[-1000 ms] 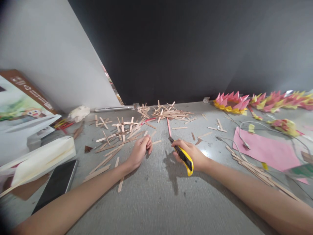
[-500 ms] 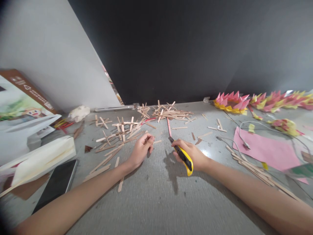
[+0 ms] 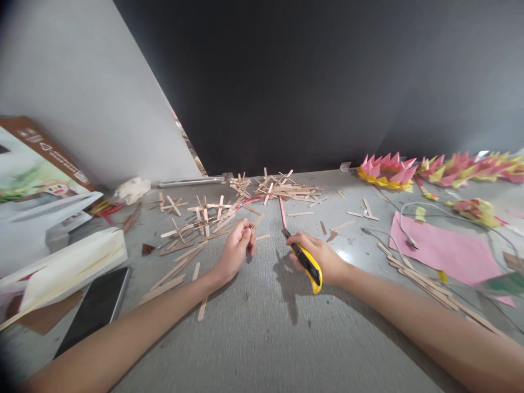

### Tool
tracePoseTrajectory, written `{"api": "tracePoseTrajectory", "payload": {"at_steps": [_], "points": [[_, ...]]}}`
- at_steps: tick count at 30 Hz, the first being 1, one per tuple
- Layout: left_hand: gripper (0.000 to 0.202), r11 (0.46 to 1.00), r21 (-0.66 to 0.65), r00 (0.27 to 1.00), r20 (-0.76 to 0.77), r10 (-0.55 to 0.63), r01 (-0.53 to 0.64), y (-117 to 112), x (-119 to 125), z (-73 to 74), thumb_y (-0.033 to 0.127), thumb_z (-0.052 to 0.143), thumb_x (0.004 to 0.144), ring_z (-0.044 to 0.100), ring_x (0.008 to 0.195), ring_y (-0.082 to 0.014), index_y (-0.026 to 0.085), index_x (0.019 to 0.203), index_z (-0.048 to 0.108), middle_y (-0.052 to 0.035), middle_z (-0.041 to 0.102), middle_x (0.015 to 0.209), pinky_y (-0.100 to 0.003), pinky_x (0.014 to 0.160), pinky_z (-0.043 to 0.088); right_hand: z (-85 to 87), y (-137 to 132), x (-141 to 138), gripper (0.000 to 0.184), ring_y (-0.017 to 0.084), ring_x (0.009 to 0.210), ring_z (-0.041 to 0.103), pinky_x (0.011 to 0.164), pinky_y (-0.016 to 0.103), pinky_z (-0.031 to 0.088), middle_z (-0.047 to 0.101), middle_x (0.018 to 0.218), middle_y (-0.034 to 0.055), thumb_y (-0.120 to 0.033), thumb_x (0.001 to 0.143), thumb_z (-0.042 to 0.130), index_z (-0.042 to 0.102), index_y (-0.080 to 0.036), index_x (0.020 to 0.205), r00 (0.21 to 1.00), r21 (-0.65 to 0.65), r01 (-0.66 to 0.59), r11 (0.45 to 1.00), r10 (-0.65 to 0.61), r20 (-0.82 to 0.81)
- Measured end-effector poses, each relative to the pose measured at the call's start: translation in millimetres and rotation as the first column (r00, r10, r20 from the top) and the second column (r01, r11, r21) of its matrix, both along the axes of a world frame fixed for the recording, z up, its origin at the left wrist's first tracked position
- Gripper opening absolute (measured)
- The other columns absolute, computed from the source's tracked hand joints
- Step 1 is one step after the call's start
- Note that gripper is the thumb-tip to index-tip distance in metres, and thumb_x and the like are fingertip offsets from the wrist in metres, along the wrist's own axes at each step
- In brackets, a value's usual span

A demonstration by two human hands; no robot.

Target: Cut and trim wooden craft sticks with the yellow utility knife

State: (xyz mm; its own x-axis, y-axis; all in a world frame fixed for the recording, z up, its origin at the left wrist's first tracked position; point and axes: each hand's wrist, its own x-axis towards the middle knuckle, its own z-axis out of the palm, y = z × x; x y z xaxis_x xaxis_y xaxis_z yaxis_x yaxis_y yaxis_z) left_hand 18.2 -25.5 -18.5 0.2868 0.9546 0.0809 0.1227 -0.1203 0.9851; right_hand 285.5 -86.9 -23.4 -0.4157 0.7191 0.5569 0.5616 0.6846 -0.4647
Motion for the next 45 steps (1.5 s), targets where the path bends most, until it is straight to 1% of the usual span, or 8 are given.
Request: {"api": "tracePoseTrajectory", "payload": {"at_steps": [7,13,20,26,29,32,35,45], "points": [[0.027,0.999,0.026,0.999,-0.027,-0.025,0.026,-3,0,2.4,0.045,0.043,0.109,0.05,0.055,-0.0134,0.021,0.118,0.053,0.0062,0.052,0.07,-0.028,0.058,0.041,2.4,0,0,0.021,0.016,0.073,0.07,0.07,0.027,0.058,0.069,0.093,0.002,-0.026,0.106,0.057,0.052,-0.028,0.126,1.0,0.007,-0.015,1.0,0.015,-0.002],[0.032,1.0,0.0,0.999,-0.006,-0.031,0.031,-6,3,10.0,0.05,0.048,0.107,0.052,0.056,-0.0125,0.021,0.118,0.052,0.0046,0.055,0.078,-0.027,0.056,0.042,2.8,0,-1,0.02,0.016,0.074,0.071,0.07,0.027,0.058,0.069,0.094,0.0025,-0.026,0.106,0.056,0.053,-0.027,0.125,1.0,0.009,-0.018,1.0,0.018,-0.007],[0.025,0.999,0.012,0.998,-0.058,-0.03,0.031,-6,0,8.7,0.044,0.044,0.11,0.049,0.058,-0.0149,0.022,0.116,0.053,0.0067,0.05,0.065,-0.028,0.064,0.039,2.9,-1,-1,0.019,0.016,0.073,0.071,0.069,0.027,0.059,0.07,0.094,0.0029,-0.027,0.106,0.056,0.053,-0.026,0.125,1.0,0.015,-0.011,1.0,0.011,0.004],[0.023,1.0,0.018,0.997,-0.069,-0.02,0.021,-7,0,9.5,0.044,0.058,0.103,0.04,0.062,-0.0129,0.022,0.111,0.053,0.0069,0.043,0.072,-0.026,0.062,0.032,3.2,-1,-1,0.02,0.016,0.073,0.071,0.069,0.026,0.058,0.07,0.095,0.0027,-0.027,0.106,0.056,0.052,-0.028,0.125,1.0,0.011,-0.011,1.0,0.011,0.009],[0.029,0.999,0.016,0.997,-0.073,-0.031,0.033,-6,0,9.2,0.05,0.056,0.105,0.038,0.063,-0.013,0.022,0.111,0.058,0.0059,0.041,0.074,-0.026,0.061,0.03,2.7,-1,0,0.02,0.016,0.074,0.071,0.069,0.027,0.058,0.071,0.095,0.0028,-0.027,0.106,0.056,0.052,-0.027,0.125,1.0,0.0,-0.017,1.0,0.017,0.004],[0.044,0.998,-0.052,0.998,-0.042,-0.045,0.043,-6,1,10.3,0.06,0.048,0.107,0.033,0.058,-0.0134,0.02,0.118,0.063,0.007,0.033,0.068,-0.027,0.057,0.026,1.8,-1,0,0.02,0.016,0.075,0.072,0.07,0.027,0.059,0.071,0.096,0.003,-0.028,0.106,0.056,0.052,-0.027,0.126,1.0,-0.009,-0.014,1.0,0.014,0.008],[0.051,0.996,-0.084,0.999,0.012,-0.036,0.037,-7,3,12.6,0.065,0.052,0.104,0.03,0.057,-0.0127,0.018,0.12,0.065,0.0074,0.03,0.069,-0.027,0.055,0.023,2.3,-2,0,0.02,0.016,0.074,0.071,0.07,0.026,0.059,0.07,0.096,0.0025,-0.028,0.107,0.055,0.052,-0.027,0.126,1.0,-0.007,-0.015,1.0,0.015,0.015],[0.058,0.99,-0.129,0.995,0.088,-0.052,0.064,-5,1,16.6,0.062,0.056,0.103,0.028,0.057,-0.0124,0.011,0.129,0.067,0.0081,0.032,0.064,-0.027,0.058,0.024,5.5,-1,-1,0.021,0.017,0.073,0.072,0.068,0.027,0.059,0.071,0.093,0.0029,-0.026,0.104,0.058,0.054,-0.026,0.124,1.0,0.006,-0.016,1.0,0.016,0.005]]}}
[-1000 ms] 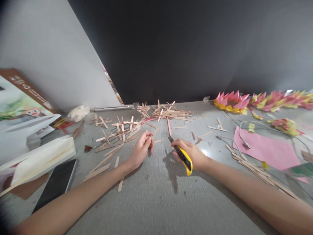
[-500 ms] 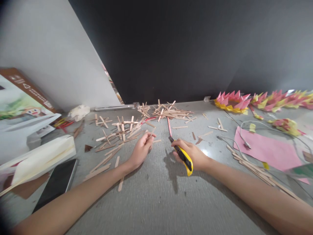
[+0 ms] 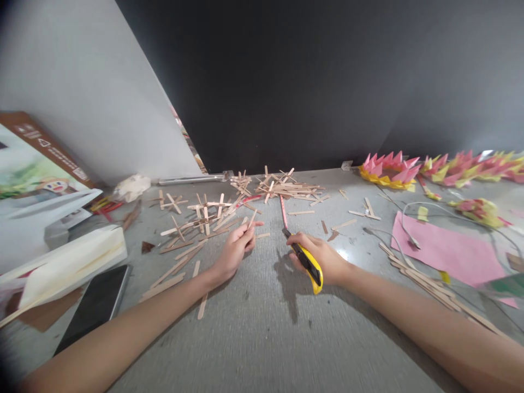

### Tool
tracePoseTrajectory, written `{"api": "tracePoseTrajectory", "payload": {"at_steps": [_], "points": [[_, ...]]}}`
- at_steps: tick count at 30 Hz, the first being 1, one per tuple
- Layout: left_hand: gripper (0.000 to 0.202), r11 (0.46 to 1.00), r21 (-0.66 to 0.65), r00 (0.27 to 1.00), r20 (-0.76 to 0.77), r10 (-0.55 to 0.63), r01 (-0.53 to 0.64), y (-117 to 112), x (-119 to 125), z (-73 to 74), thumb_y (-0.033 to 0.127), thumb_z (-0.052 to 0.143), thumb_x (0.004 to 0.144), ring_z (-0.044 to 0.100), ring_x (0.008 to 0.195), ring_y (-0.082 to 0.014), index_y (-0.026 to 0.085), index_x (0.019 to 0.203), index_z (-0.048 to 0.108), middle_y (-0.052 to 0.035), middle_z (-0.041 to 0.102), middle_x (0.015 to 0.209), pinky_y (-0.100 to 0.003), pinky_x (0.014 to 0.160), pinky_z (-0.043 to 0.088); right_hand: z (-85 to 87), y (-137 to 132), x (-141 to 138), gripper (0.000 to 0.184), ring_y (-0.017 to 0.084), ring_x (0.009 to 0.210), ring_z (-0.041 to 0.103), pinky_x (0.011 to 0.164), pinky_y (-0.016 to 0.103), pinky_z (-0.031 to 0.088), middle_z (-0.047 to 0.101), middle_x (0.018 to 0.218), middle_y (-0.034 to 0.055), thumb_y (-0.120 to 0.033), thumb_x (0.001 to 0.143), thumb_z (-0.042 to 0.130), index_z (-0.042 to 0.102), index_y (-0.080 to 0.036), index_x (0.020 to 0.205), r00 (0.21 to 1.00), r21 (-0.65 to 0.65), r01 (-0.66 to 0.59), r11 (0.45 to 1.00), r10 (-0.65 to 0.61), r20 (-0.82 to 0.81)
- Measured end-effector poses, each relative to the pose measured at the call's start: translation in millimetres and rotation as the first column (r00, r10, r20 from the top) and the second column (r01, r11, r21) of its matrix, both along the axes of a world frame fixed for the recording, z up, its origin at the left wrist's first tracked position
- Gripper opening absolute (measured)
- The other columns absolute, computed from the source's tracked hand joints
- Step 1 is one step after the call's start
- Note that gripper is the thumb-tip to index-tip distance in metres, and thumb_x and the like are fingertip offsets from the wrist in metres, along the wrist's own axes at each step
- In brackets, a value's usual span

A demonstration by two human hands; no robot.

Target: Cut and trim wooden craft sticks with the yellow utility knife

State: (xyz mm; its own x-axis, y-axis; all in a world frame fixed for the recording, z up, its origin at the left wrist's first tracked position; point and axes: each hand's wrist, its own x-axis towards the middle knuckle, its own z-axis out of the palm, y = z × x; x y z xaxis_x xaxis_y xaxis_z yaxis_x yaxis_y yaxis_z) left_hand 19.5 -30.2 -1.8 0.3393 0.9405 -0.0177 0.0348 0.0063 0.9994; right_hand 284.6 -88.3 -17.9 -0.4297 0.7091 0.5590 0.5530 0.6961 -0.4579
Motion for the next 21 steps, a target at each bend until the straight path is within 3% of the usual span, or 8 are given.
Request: {"api": "tracePoseTrajectory", "payload": {"at_steps": [7,14,21], "points": [[0.059,1.0,-0.005,1.0,-0.004,-0.012,0.012,-2.5,0.2,2.0,0.061,0.058,0.103,0.029,0.058,-0.0118,0.011,0.132,0.067,0.0077,0.032,0.067,-0.027,0.057,0.023,0.1,-0.5,-0.4,0.019,0.016,0.072,0.071,0.068,0.026,0.059,0.072,0.095,0.0034,-0.029,0.106,0.056,0.053,-0.026,0.124,1.0,-0.01,0.004,1.0,-0.003,0.003],[0.058,0.993,-0.076,0.989,0.129,-0.078,0.088,1.2,-1.6,-0.1,0.055,0.065,0.098,0.035,0.059,-0.0111,0.009,0.134,0.067,0.0065,0.035,0.071,-0.027,0.06,0.028,-3.3,-0.1,0.7,0.019,0.014,0.072,0.07,0.068,0.026,0.058,0.072,0.096,0.0037,-0.028,0.106,0.055,0.054,-0.025,0.125,1.0,-0.006,0.009,1.0,-0.008,0.01],[0.061,0.994,-0.06,0.992,0.086,-0.087,0.093,-0.8,-1.8,3.7,0.058,0.062,0.1,0.034,0.059,-0.0119,0.01,0.137,0.067,0.0061,0.037,0.069,-0.028,0.059,0.025,-2.8,-1.0,0.8,0.019,0.015,0.069,0.07,0.066,0.026,0.058,0.072,0.096,0.0035,-0.029,0.106,0.056,0.054,-0.025,0.125,1.0,-0.02,0.008,1.0,-0.008,0.006]]}}
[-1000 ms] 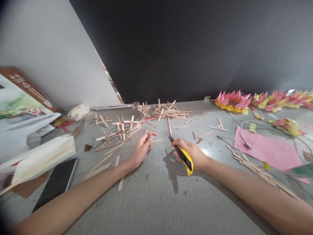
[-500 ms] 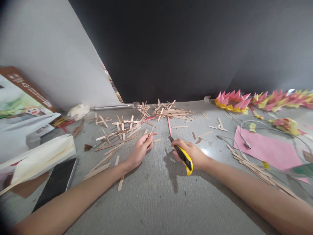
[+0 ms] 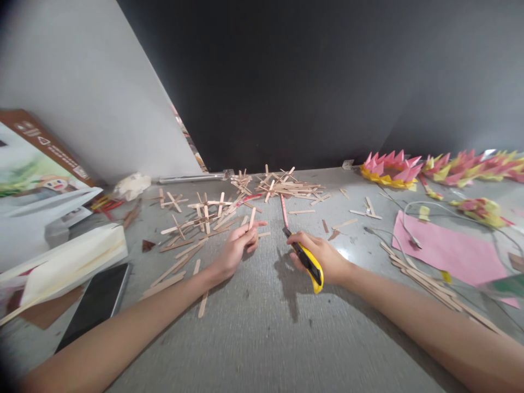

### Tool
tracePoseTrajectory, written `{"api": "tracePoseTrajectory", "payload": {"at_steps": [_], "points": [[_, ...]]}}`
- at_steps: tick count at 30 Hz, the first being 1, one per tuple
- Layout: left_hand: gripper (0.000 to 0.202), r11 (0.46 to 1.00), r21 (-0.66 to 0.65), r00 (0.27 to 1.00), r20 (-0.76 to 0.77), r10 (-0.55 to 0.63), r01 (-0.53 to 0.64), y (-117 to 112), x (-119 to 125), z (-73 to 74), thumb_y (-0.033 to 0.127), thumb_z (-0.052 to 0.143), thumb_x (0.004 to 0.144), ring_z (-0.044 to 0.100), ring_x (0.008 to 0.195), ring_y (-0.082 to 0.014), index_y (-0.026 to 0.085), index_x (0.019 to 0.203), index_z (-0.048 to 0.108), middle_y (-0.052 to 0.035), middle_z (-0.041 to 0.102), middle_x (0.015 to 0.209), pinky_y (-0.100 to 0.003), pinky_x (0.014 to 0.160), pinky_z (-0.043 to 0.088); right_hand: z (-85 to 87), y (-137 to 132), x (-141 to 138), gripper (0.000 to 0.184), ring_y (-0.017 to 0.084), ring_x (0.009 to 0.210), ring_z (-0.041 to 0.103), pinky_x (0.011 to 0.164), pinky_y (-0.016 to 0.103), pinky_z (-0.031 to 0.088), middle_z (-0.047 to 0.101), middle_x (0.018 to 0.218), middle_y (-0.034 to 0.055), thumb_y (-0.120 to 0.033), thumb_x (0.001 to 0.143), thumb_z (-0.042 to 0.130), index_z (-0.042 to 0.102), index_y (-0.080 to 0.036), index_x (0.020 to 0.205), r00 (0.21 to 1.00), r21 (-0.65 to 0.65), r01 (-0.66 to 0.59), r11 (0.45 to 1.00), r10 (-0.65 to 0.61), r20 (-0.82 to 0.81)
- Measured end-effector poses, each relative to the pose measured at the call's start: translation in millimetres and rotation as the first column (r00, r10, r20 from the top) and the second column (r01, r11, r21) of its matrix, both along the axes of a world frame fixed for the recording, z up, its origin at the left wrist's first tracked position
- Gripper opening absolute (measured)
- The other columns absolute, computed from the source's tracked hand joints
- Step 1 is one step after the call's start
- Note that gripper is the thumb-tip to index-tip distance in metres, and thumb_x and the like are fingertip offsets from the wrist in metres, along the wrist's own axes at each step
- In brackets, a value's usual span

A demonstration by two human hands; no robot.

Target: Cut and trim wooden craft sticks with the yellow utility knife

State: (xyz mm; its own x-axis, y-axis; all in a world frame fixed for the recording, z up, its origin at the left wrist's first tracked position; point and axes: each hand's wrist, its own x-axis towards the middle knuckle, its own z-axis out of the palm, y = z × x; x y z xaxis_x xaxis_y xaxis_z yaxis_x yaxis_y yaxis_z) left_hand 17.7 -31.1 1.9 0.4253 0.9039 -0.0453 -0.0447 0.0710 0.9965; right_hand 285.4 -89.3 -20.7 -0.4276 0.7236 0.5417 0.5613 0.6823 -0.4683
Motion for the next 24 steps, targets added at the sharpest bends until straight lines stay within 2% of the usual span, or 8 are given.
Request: {"api": "tracePoseTrajectory", "payload": {"at_steps": [5,11,24], "points": [[0.058,0.999,0.042,0.998,-0.068,0.012,-0.009,-2.5,1.6,3.5,0.06,0.06,0.1,0.033,0.059,-0.0131,0.013,0.134,0.066,0.0069,0.035,0.067,-0.028,0.059,0.026,3.4,-0.6,-1.0,0.019,0.015,0.068,0.07,0.064,0.027,0.058,0.074,0.096,0.0041,-0.028,0.105,0.057,0.055,-0.025,0.124,1.0,0.0,-0.007,1.0,0.007,-0.01],[0.056,0.997,0.076,0.999,-0.03,0.022,-0.019,-1.5,3.1,0.8,0.061,0.048,0.104,0.034,0.06,-0.0138,0.015,0.131,0.064,0.0069,0.031,0.071,-0.03,0.061,0.029,0.6,-0.1,0.3,0.019,0.014,0.067,0.069,0.064,0.026,0.057,0.072,0.094,0.0029,-0.028,0.106,0.056,0.054,-0.026,0.125,1.0,-0.01,0.001,1.0,-0.001,0.008],[0.045,0.997,0.076,0.999,-0.043,0.026,-0.022,-2.5,2.1,1.4,0.058,0.049,0.106,0.033,0.06,-0.0137,0.018,0.12,0.065,0.0061,0.034,0.069,-0.029,0.06,0.025,-3.4,0.9,1.3,0.02,0.016,0.071,0.071,0.068,0.027,0.06,0.073,0.096,0.0038,-0.03,0.106,0.057,0.055,-0.026,0.125,1.0,-0.025,0.003,1.0,-0.003,0.003]]}}
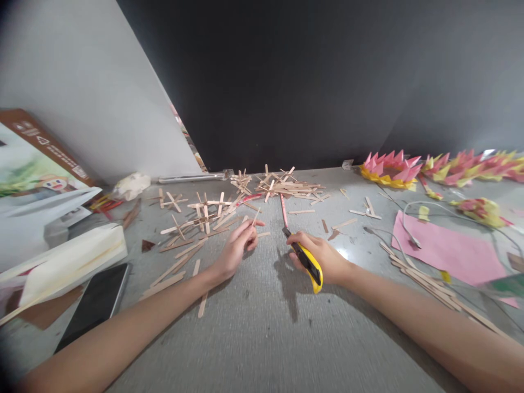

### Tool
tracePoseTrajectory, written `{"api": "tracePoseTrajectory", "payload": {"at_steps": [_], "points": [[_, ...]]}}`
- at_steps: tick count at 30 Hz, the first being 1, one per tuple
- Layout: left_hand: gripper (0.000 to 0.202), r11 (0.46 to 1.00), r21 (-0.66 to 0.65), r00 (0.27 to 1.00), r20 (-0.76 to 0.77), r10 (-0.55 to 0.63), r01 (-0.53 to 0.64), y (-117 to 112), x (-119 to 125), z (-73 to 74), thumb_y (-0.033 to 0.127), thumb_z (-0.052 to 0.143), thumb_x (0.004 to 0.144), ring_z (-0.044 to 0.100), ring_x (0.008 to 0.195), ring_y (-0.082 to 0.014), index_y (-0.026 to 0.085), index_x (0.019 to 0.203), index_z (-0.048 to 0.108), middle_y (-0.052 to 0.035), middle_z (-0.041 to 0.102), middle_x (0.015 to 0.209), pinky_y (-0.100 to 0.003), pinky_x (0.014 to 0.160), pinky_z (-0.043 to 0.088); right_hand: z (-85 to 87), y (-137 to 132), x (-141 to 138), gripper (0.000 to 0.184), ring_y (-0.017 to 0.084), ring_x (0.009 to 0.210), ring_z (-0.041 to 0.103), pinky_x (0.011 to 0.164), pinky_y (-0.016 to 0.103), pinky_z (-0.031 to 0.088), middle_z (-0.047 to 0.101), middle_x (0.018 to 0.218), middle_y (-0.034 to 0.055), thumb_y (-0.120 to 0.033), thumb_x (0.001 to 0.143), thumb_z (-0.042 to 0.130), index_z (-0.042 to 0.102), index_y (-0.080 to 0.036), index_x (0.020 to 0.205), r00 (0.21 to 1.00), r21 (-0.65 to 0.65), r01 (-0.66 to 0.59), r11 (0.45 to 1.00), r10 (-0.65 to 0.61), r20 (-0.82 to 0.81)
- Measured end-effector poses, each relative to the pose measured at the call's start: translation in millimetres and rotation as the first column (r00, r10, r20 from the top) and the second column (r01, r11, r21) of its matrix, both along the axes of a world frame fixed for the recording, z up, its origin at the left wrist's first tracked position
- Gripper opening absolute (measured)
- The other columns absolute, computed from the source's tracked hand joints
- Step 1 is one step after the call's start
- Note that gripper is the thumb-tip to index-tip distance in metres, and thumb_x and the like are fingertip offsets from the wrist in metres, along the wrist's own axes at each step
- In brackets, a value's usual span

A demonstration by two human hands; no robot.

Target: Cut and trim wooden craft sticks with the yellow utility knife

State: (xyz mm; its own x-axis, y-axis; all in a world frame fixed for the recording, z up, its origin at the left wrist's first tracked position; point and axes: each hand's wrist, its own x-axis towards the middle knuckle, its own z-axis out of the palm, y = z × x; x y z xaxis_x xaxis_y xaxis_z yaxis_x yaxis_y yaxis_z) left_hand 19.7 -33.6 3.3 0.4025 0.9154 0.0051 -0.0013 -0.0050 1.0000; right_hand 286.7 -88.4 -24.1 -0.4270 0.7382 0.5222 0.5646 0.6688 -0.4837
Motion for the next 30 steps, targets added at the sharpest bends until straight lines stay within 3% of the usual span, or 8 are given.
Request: {"api": "tracePoseTrajectory", "payload": {"at_steps": [15,30], "points": [[0.04,1.0,-0.009,1.0,0.024,0.006,-0.005,-0.3,-0.4,2.4,0.053,0.057,0.103,0.033,0.059,-0.0131,0.018,0.12,0.066,0.0056,0.036,0.069,-0.029,0.059,0.025,7.3,-1.4,-2.6,0.019,0.015,0.07,0.071,0.067,0.025,0.058,0.071,0.094,0.0025,-0.028,0.106,0.055,0.052,-0.027,0.125,1.0,0.028,-0.003,1.0,0.002,0.015],[0.044,1.0,0.025,0.998,-0.057,-0.005,0.006,-1.8,1.9,0.1,0.057,0.054,0.105,0.035,0.059,-0.0129,0.02,0.127,0.063,0.0062,0.036,0.07,-0.027,0.057,0.029,6.2,-1.2,-2.7,0.019,0.015,0.07,0.07,0.067,0.026,0.057,0.07,0.094,0.0033,-0.028,0.106,0.055,0.053,-0.027,0.124,1.0,0.025,-0.01,1.0,0.01,0.001]]}}
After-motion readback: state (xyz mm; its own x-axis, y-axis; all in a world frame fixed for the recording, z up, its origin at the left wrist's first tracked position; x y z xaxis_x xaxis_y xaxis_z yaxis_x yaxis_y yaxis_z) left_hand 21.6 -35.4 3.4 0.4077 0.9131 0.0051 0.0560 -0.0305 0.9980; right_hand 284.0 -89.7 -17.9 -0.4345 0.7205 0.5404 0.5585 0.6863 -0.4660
